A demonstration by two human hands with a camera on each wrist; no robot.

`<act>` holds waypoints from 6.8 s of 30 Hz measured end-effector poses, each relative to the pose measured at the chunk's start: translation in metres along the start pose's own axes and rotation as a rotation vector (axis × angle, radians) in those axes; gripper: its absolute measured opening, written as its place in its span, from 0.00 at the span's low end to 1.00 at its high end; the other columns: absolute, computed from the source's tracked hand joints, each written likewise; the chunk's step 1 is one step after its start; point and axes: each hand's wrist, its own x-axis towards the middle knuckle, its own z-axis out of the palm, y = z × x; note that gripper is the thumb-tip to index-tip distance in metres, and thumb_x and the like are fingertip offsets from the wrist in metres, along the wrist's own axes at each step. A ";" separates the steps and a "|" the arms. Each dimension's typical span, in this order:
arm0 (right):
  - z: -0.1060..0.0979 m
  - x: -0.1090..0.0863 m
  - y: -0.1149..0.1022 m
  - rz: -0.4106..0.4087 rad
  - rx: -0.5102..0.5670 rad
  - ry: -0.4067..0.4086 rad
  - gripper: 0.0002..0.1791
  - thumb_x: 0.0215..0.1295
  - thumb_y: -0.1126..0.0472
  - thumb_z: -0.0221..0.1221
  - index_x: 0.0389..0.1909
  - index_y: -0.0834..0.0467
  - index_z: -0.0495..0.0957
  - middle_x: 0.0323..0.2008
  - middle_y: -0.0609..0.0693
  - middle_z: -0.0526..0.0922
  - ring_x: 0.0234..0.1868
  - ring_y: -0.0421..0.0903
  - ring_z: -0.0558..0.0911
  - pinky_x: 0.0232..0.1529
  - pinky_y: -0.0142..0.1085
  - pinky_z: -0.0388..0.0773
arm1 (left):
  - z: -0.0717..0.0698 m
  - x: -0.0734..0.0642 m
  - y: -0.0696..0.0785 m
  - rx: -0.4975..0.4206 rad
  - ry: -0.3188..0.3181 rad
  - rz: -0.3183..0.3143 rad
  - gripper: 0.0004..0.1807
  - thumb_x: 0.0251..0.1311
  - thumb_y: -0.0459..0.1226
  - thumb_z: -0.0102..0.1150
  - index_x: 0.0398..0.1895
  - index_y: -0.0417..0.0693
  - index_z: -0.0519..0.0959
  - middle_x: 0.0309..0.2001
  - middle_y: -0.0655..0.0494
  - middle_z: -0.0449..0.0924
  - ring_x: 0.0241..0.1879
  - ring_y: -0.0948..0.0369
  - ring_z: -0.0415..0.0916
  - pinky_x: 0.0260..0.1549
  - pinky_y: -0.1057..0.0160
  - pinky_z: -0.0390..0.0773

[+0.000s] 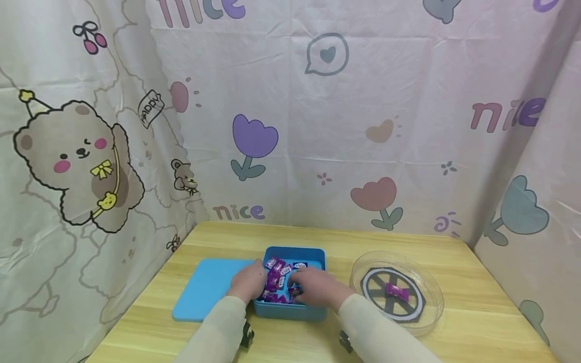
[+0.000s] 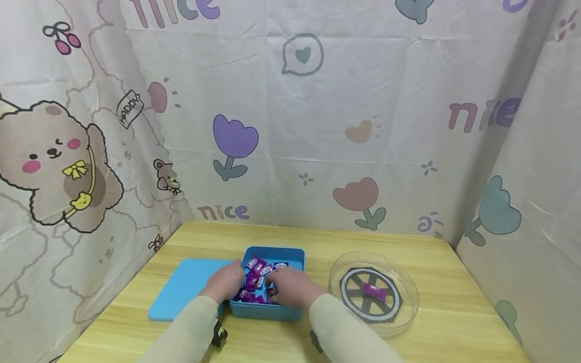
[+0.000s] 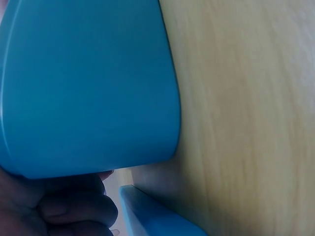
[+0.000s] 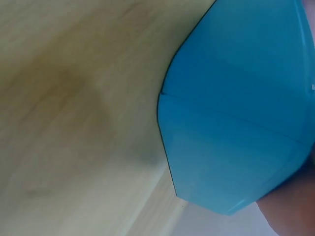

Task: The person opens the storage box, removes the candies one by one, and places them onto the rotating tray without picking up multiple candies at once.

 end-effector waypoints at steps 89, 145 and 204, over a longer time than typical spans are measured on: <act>-0.026 -0.112 0.127 0.312 0.022 0.222 0.09 0.53 0.62 0.69 0.35 0.49 0.82 0.32 0.39 0.80 0.37 0.41 0.79 0.47 0.46 0.80 | 0.002 0.000 -0.001 -0.022 -0.002 -0.017 0.28 0.75 0.38 0.39 0.72 0.28 0.63 0.65 0.32 0.71 0.64 0.37 0.69 0.59 0.34 0.70; -0.063 0.021 0.030 0.122 -0.045 0.089 0.16 0.66 0.52 0.64 0.53 0.50 0.84 0.48 0.45 0.83 0.48 0.46 0.82 0.51 0.46 0.81 | 0.001 -0.002 -0.001 -0.023 0.002 0.010 0.27 0.75 0.36 0.40 0.71 0.26 0.63 0.65 0.33 0.71 0.65 0.39 0.69 0.63 0.38 0.68; 0.002 0.102 0.005 0.072 -0.118 -0.126 0.07 0.66 0.57 0.68 0.42 0.42 0.85 0.27 0.38 0.79 0.30 0.41 0.77 0.50 0.43 0.82 | 0.003 0.001 0.000 0.034 0.011 0.049 0.25 0.75 0.37 0.43 0.67 0.29 0.67 0.56 0.36 0.79 0.56 0.43 0.77 0.54 0.42 0.78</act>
